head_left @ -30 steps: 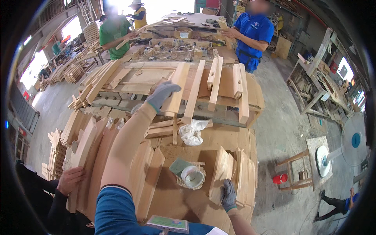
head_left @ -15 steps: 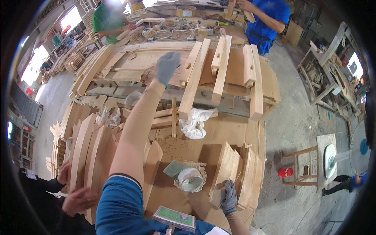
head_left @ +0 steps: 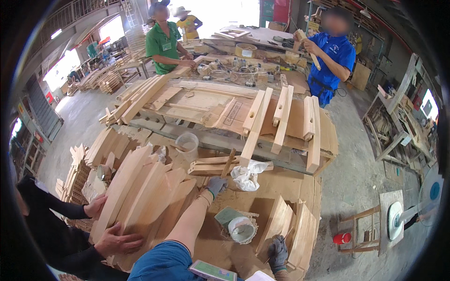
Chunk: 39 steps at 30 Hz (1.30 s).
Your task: The person fills holes in wooden planks with a filler substance using a small brush. They repeatedly dip the brush into a container, apply the filler to the holes, and place the finished planks on a nearby stack.
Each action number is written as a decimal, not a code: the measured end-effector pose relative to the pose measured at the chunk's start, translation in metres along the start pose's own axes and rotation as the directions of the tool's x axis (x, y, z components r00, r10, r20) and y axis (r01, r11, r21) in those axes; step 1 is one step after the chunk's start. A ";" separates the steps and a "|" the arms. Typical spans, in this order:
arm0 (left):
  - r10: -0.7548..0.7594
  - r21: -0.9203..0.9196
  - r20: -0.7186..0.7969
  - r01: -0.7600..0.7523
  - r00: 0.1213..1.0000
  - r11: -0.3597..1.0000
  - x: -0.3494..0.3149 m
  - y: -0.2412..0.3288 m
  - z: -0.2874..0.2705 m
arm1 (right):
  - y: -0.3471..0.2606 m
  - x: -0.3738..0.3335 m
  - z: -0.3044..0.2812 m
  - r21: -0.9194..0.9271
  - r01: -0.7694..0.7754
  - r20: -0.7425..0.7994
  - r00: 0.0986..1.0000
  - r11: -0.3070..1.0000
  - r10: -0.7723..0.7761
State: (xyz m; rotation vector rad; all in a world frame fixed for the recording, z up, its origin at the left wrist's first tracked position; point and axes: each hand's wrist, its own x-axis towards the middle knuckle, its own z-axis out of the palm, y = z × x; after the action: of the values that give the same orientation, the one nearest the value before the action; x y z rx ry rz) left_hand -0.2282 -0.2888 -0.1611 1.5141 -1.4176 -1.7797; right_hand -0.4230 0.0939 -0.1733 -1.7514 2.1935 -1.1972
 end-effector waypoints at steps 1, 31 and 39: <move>-0.015 -0.102 0.025 0.018 1.000 0.995 -0.012 0.011 0.002 | 0.005 0.002 -0.002 -0.042 -0.027 -0.017 1.000 0.999 0.026; 0.740 0.334 0.304 -0.795 0.600 0.507 -0.142 -0.042 0.035 | -0.149 -0.140 -0.153 0.379 -0.260 -0.487 0.759 0.888 0.431; 0.512 -0.433 0.298 -0.364 0.806 0.824 -0.193 0.022 0.073 | -0.197 -0.115 -0.184 0.635 -0.037 -0.466 0.779 0.771 0.421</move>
State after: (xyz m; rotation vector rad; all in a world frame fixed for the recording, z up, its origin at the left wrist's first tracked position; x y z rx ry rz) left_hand -0.2366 -0.1104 -0.0564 0.5730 -1.3785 -1.9589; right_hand -0.3236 0.2799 0.0301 -0.8634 1.8392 -2.2653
